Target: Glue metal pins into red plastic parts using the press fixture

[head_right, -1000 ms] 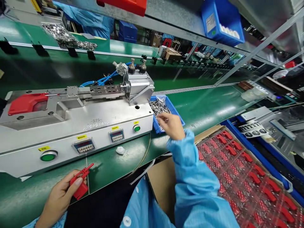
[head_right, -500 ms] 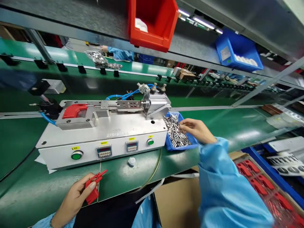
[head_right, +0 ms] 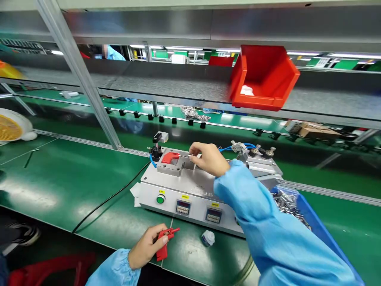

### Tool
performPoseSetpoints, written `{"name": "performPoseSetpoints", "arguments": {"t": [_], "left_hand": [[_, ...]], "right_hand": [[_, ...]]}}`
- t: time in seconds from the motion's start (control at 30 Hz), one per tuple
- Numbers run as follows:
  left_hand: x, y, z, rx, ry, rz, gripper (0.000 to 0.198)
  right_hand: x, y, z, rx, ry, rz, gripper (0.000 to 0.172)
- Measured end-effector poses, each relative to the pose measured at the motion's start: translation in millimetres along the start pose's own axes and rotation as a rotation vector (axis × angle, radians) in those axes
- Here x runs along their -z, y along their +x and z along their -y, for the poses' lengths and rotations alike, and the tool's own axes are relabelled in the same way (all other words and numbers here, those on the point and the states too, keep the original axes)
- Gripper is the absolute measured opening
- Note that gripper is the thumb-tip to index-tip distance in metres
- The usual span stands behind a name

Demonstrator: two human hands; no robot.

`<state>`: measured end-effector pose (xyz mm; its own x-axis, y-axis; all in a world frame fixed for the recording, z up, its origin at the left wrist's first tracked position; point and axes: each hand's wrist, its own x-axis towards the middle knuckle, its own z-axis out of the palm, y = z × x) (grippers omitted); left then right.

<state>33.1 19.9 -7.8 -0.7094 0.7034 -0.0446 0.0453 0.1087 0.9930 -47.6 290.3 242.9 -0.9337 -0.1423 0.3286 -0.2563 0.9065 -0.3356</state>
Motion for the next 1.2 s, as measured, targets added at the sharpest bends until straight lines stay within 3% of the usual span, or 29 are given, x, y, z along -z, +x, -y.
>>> {"name": "performPoseSetpoints", "arguments": {"t": [0.07, 0.17, 0.3, 0.5, 0.63, 0.77, 0.87, 0.97, 1.07, 1.2], "left_hand": [[0.6, -1.6, 2.0, -0.007, -0.007, -0.033, 0.062], [1.1, -2.2, 3.8, -0.008, -0.017, -0.06, 0.062], [2.5, 1.1, 0.6, -0.012, -0.01, -0.025, 0.06], [4.6, 2.3, -6.2, -0.013, 0.001, 0.015, 0.051], [4.6, 2.1, -5.9, -0.018, 0.012, 0.006, 0.048], [4.5, 4.0, -2.3, -0.008, -0.034, 0.004, 0.049], [3.9, 5.4, 0.4, -0.003, -0.063, -0.012, 0.05], [3.3, 6.3, 2.3, -0.004, -0.091, -0.012, 0.05], [3.6, 6.4, 3.4, 0.0, -0.09, 0.003, 0.05], [5.5, 2.7, 2.6, -0.007, -0.133, 0.016, 0.052]], "right_hand": [[-20.7, 21.7, 2.9, -0.018, -0.12, 0.018, 0.011], [-33.8, 32.6, -0.3, -0.017, -0.168, 0.047, 0.014], [-30.4, 22.0, -13.0, 0.002, -0.182, 0.081, 0.019], [-27.1, 9.5, -24.5, 0.073, -0.114, -0.001, 0.04], [-34.6, 21.5, -10.3, 0.122, -0.158, 0.051, 0.034], [-45.1, 43.3, 12.5, 0.08, -0.301, 0.193, 0.025], [-50.6, 60.1, 24.0, 0.066, -0.335, 0.221, 0.012], [-45.9, 73.7, 32.6, 0.067, -0.341, 0.22, 0.015], [-28.1, 75.9, 41.1, 0.043, -0.336, 0.122, 0.008], [-1.7, 38.8, 45.0, 0.126, -0.211, 0.013, 0.006]]}}
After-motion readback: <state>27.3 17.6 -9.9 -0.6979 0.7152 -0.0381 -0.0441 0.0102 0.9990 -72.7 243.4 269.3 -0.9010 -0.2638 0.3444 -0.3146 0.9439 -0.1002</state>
